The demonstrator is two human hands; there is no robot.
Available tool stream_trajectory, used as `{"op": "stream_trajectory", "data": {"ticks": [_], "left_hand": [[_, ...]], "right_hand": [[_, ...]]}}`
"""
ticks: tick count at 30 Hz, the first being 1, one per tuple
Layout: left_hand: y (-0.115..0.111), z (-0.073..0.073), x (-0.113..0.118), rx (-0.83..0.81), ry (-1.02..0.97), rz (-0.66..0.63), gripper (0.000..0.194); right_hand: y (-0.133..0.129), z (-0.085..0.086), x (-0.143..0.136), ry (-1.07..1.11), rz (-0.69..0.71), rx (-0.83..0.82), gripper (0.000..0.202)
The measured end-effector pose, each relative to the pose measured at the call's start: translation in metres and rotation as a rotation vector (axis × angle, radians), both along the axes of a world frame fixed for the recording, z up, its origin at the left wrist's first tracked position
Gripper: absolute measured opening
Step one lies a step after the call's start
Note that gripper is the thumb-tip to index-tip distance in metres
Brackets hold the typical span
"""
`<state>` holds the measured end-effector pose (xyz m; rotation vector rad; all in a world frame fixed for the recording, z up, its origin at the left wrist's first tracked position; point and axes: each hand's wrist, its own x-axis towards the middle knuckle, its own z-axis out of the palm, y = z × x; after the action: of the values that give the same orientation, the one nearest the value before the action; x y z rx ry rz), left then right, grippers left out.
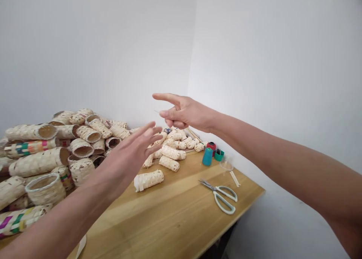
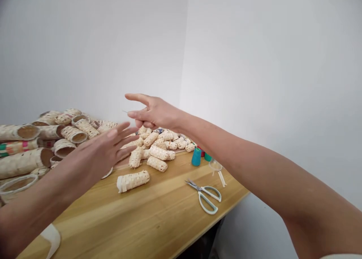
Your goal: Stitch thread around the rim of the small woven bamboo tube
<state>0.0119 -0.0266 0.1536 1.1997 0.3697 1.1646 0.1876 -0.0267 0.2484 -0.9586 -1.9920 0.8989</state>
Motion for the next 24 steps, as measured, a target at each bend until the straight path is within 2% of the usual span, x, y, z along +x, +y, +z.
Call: {"op": "stream_trajectory", "data": {"ticks": [1, 3, 4, 7, 11, 15, 18, 20, 24], "left_hand": [[0.000, 0.004, 0.009, 0.013, -0.040, -0.069, 0.016], [0.000, 0.011, 0.028, 0.020, -0.132, -0.194, 0.023], [0.001, 0.013, 0.038, -0.001, -0.184, -0.203, 0.025], [0.004, 0.017, 0.058, -0.063, -0.274, -0.143, 0.020], [0.013, 0.020, 0.068, -0.133, -0.273, -0.086, 0.021], [0.024, 0.021, 0.067, -0.199, -0.231, -0.039, 0.024], [0.035, 0.021, 0.057, -0.211, -0.229, 0.047, 0.029], [0.043, 0.021, 0.047, -0.235, -0.256, 0.138, 0.032], [0.061, 0.021, 0.021, -0.300, -0.316, 0.335, 0.040]], "right_hand": [[0.000, -0.006, -0.003, 0.022, 0.019, -0.022, 0.060], [0.002, -0.016, -0.005, 0.098, 0.032, -0.045, 0.061], [0.003, -0.019, -0.005, 0.136, 0.026, -0.051, 0.061], [0.005, -0.026, 0.000, 0.173, -0.055, -0.054, 0.060], [0.006, -0.032, 0.003, 0.188, -0.143, -0.041, 0.065], [0.010, -0.038, 0.007, 0.181, -0.146, -0.037, 0.065], [0.019, -0.044, 0.017, 0.108, -0.141, 0.023, 0.058], [0.026, -0.049, 0.028, 0.010, -0.168, 0.075, 0.048], [0.038, -0.059, 0.055, -0.298, -0.308, 0.183, 0.023]]}}
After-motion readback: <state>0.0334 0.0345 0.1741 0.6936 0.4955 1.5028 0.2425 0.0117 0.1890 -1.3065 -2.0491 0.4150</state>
